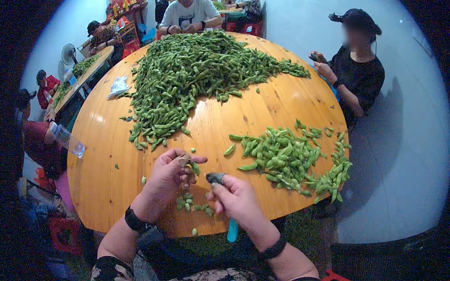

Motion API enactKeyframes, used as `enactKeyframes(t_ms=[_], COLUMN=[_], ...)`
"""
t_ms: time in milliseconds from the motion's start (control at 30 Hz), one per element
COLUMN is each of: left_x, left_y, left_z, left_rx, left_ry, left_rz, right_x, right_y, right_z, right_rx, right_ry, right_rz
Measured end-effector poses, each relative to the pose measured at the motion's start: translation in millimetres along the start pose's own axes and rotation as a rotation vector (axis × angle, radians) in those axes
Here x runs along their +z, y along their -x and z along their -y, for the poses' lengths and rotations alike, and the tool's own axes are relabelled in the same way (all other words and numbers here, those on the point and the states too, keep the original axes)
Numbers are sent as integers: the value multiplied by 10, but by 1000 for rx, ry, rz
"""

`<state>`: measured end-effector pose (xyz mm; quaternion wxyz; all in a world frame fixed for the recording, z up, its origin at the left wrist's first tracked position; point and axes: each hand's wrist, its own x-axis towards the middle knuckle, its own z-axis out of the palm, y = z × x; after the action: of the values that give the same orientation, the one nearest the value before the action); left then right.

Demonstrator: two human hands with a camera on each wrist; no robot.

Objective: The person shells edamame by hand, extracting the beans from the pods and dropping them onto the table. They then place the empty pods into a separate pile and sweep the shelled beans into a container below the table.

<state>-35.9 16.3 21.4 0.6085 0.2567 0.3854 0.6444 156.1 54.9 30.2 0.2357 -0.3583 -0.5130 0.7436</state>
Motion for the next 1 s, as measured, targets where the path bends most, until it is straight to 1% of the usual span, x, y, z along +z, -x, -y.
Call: enactKeyframes(t_ms=[33, 67, 133, 167, 267, 333, 400, 467, 567, 633, 767, 833, 867, 933, 967, 1000], left_x=[0, -8, -18, -5, 25, 29, 12, 7, -9, -36, -73, -115, -134, -155, -132, -86], left_y=[6, 6, -7, -4, 16, 30, 32, 27, 40, 38, 2, -7, -13, -26, -25, -12], left_z=[-15, 2, 58, 71, 81, 82, 97, 89, 74, 70, 111, 116, 122, 137, 134, 121], left_rx=[18, 16, 47, 45, 83, 65, 56, 52, 3, -35, -48, -86, -86, -120, -119, -132], left_ry=[-30, -30, -188, -188, -218, -279, -281, -283, -196, -126, -23, 76, 76, 124, 125, 86], left_rz=[12, 10, 13, 16, -25, -82, -73, -62, -100, -44, -14, 97, 97, 182, 186, 109], right_x=[-32, -24, 14, 40, 104, 130, 135, 130, 81, 75, 83, 96, 102, 106, 105, 105], right_y=[-9, -21, -15, -2, -2, -9, -30, -62, -90, -90, -75, -80, -83, -91, -95, -96], right_z=[22, 51, 140, 179, 170, 215, 232, 227, 184, 177, 119, 98, 94, 109, 120, 130], right_rx=[-42, -41, -61, -90, -121, -94, -68, -60, -11, -22, -61, -65, -70, -63, -56, -59], right_ry=[43, 42, 33, 89, 98, 91, 83, 97, 57, 77, 117, 97, 77, 70, 63, 66], right_rz=[-2, -2, -8, 22, -6, 2, 8, 85, 131, 139, 129, 114, 100, 89, 77, 73])
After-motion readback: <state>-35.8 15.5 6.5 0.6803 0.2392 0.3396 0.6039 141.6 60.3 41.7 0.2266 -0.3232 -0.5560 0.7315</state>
